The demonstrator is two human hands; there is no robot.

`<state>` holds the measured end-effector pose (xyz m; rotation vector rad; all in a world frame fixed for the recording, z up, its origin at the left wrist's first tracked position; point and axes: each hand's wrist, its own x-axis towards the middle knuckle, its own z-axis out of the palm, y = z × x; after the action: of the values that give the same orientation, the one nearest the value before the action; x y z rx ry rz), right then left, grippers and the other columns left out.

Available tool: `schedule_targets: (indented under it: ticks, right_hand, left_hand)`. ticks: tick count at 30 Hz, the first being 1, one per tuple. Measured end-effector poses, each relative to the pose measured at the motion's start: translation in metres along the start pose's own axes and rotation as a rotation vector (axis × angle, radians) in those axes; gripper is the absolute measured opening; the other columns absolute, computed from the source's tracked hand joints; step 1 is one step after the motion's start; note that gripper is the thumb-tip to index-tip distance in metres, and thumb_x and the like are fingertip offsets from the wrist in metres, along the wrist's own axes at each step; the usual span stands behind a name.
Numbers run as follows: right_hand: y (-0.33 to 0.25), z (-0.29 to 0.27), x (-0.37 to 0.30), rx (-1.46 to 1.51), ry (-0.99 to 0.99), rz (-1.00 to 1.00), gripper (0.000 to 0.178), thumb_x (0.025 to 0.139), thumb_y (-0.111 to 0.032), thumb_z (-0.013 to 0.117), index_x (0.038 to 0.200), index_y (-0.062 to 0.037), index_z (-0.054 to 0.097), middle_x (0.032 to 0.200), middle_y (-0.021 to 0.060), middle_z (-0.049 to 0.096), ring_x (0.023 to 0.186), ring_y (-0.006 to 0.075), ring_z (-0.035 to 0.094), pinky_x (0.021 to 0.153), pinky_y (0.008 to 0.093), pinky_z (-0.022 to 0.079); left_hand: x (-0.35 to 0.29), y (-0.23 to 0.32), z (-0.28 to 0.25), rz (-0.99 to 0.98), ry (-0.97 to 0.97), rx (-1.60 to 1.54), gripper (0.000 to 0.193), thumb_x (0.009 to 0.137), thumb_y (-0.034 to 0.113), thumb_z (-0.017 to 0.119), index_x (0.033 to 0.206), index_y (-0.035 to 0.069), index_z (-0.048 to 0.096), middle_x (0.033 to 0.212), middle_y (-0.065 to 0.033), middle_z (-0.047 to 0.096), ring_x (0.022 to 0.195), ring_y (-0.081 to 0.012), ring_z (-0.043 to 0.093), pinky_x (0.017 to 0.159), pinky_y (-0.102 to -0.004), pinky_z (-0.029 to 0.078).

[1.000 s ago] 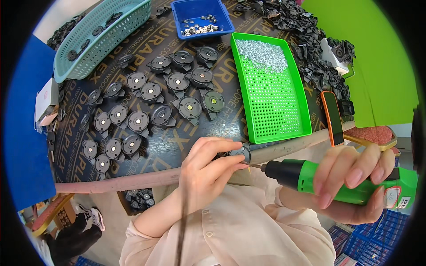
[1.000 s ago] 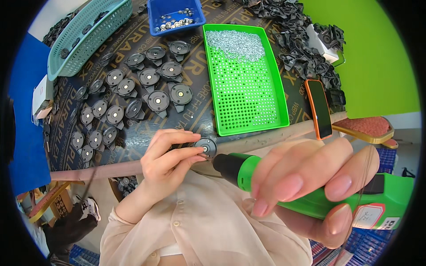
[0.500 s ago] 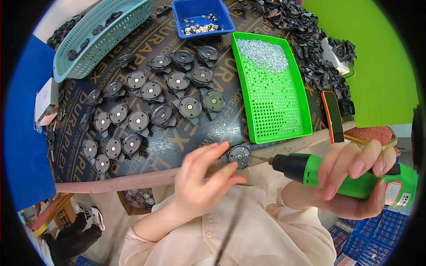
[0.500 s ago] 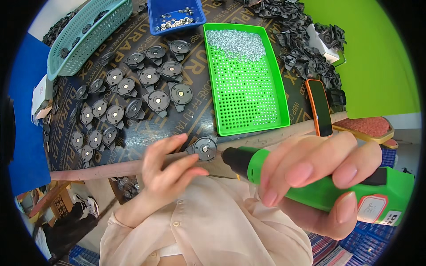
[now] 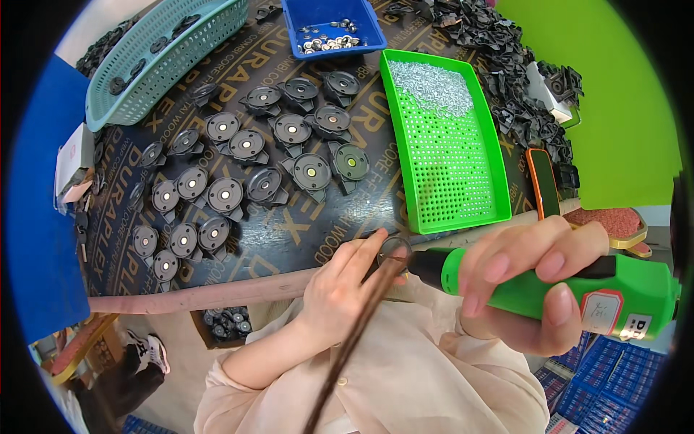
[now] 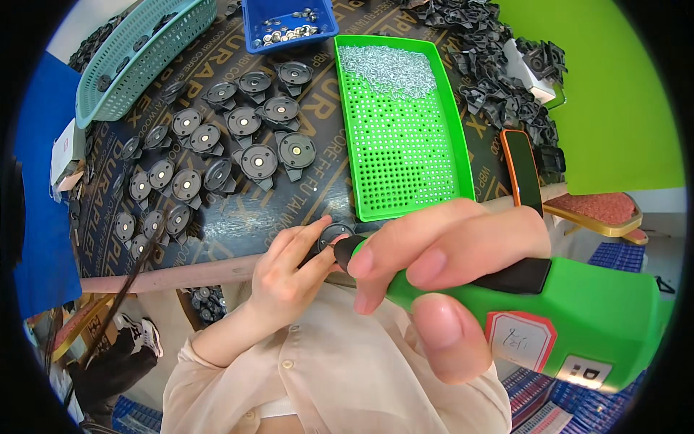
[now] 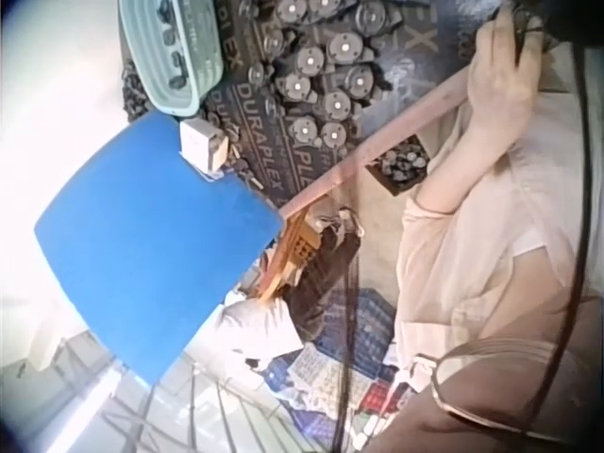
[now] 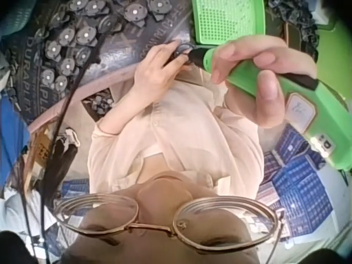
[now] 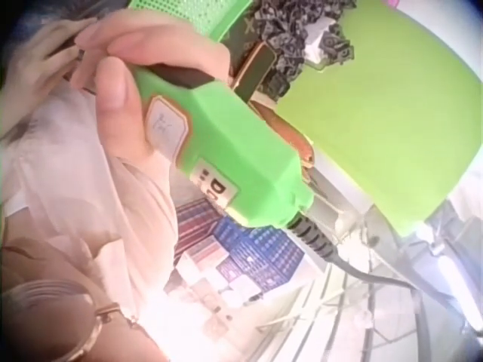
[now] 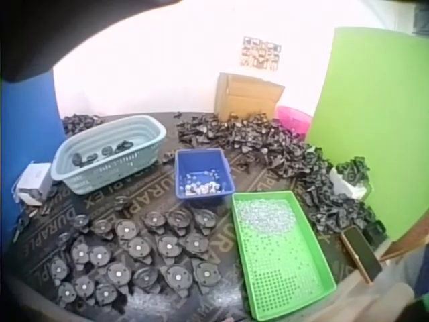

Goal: Assembling small circular plastic components by using an electric screwdriver to fasten metal parts.

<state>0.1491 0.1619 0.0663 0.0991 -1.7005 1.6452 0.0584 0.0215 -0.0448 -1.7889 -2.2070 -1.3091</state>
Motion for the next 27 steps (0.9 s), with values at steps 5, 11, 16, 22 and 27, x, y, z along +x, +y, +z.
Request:
schedule_targets:
  ticks: [5, 11, 16, 22, 27]
  right_hand:
    - [0.002, 0.003, 0.005, -0.015, -0.154, -0.034, 0.016, 0.090, -0.013, 0.049, 0.096, -0.0024, 0.039, 0.080, 0.0204, 0.057, 0.046, 0.0231, 0.056, 0.042, 0.0335, 0.049]
    - [-0.003, 0.008, 0.013, 0.096, -0.175, -0.046, 0.015, 0.087, -0.009, 0.050, 0.096, -0.0028, 0.040, 0.084, 0.0191, 0.057, 0.045, 0.0213, 0.054, 0.042, 0.0331, 0.048]
    - [-0.021, -0.028, 0.008, 0.143, 0.070, -0.247, 0.024, 0.089, -0.016, 0.050, 0.104, -0.0005, 0.039, 0.089, 0.0191, 0.055, 0.046, 0.0207, 0.055, 0.043, 0.0312, 0.047]
    - [-0.014, -0.048, 0.008, 0.050, 0.044, -0.233, 0.028, 0.090, -0.019, 0.042, 0.106, 0.0039, 0.048, 0.096, 0.0201, 0.055, 0.042, 0.0150, 0.045, 0.044, 0.0291, 0.037]
    - [-0.016, -0.051, 0.010, -0.036, 0.171, -0.332, 0.026, 0.091, -0.018, 0.040, 0.107, 0.0008, 0.046, 0.093, 0.0256, 0.057, 0.040, 0.0199, 0.046, 0.036, 0.0315, 0.036]
  left_hand:
    - [0.000, -0.003, -0.001, 0.116, -0.014, 0.114, 0.031, 0.074, 0.015, 0.070, 0.102, 0.001, 0.067, 0.109, -0.0190, 0.060, 0.087, -0.0267, 0.060, 0.069, -0.0302, 0.053]
    - [-0.005, -0.003, -0.011, 0.089, -0.001, 0.108, 0.030, 0.075, 0.014, 0.068, 0.103, 0.001, 0.067, 0.111, -0.0187, 0.060, 0.089, -0.0265, 0.060, 0.072, -0.0308, 0.053]
    - [-0.065, 0.005, -0.090, -0.107, -0.030, 0.059, 0.040, 0.065, 0.016, 0.079, 0.104, 0.010, 0.070, 0.121, -0.0150, 0.061, 0.091, -0.0240, 0.062, 0.070, -0.0304, 0.053]
    - [-0.111, 0.013, -0.146, -0.445, -0.037, 0.562, 0.044, 0.066, 0.011, 0.076, 0.109, 0.013, 0.069, 0.124, -0.0123, 0.059, 0.104, -0.0301, 0.054, 0.087, -0.0365, 0.045]
    - [-0.050, -0.025, -0.124, -0.220, -0.018, 0.871, 0.038, 0.078, 0.017, 0.070, 0.115, 0.009, 0.064, 0.121, -0.0072, 0.059, 0.104, -0.0262, 0.054, 0.086, -0.0394, 0.043]
